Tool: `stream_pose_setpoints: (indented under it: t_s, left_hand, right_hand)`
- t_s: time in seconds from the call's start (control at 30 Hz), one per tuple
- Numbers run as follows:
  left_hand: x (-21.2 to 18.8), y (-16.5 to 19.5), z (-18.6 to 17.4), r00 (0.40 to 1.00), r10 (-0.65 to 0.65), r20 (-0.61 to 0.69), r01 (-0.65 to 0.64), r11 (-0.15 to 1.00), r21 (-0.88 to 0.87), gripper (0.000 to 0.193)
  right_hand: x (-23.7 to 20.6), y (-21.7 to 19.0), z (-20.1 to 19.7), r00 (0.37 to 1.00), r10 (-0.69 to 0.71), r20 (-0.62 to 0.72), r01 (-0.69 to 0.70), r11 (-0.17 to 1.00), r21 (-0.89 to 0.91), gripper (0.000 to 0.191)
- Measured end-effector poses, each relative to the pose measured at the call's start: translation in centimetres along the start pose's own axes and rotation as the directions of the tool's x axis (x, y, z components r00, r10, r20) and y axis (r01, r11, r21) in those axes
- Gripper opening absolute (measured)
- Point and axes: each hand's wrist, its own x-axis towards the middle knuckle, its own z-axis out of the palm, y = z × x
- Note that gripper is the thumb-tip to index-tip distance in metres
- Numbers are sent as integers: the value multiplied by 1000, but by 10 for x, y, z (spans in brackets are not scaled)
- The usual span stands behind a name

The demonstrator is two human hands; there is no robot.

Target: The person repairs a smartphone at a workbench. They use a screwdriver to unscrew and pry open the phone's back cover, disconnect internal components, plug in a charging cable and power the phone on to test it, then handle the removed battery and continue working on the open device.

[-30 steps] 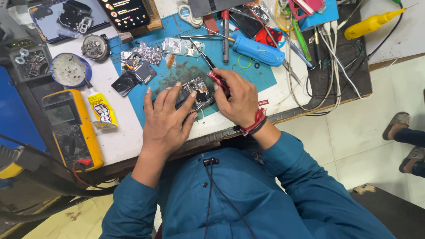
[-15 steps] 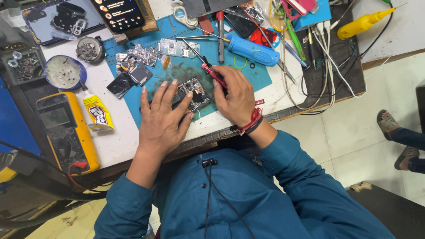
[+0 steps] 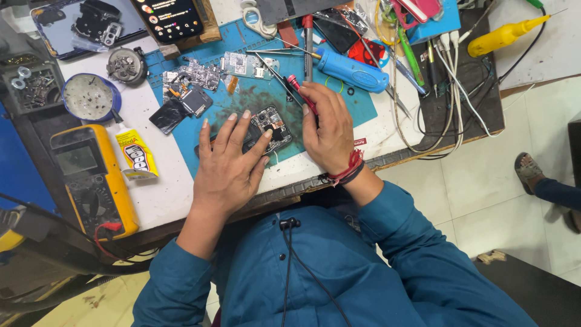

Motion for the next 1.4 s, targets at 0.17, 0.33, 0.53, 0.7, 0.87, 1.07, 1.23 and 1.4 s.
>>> stream_pose_setpoints:
  t_s: [0.17, 0.33, 0.53, 0.7, 0.87, 1.07, 1.23, 1.4]
  left_hand:
    - [1, -1, 0, 1000, -3, 2, 3, 1000, -9, 40]
    - [1, 1, -2, 1000, 2, 6, -2, 1000, -8, 42]
    - [-2, 3, -2, 999, 5, -35, -7, 999, -54, 51]
    - [-6, 5, 1, 990, -88, -113, 75, 991, -114, 65]
    - [-6, 6, 4, 978, -126, -166, 107, 987, -121, 73]
    - [-5, 6, 4, 974, -146, -173, 123, 983, -137, 79]
    - [-4, 7, 3, 970, -167, -175, 140, 977, -158, 82]
    - [-4, 9, 2, 964, -195, -179, 163, 970, -178, 83]
  right_hand:
    - [0, 1, -1, 1000, 2, 19, -2, 1000, -22, 36]
    - [-1, 3, 1, 999, 25, 27, -24, 999, -49, 38]
    - [-2, 7, -1, 999, 33, 27, -30, 996, -90, 36]
    - [-6, 9, -6, 1000, 3, 11, -2, 996, -91, 38]
    - [-6, 10, -9, 999, -43, 25, 45, 994, -101, 38]
    - [-6, 9, -11, 996, -82, 39, 86, 992, -96, 36]
    - [-7, 3, -16, 975, -224, 8, 223, 963, -151, 36]
    - [-31, -15, -15, 972, 118, 203, -175, 939, 296, 31]
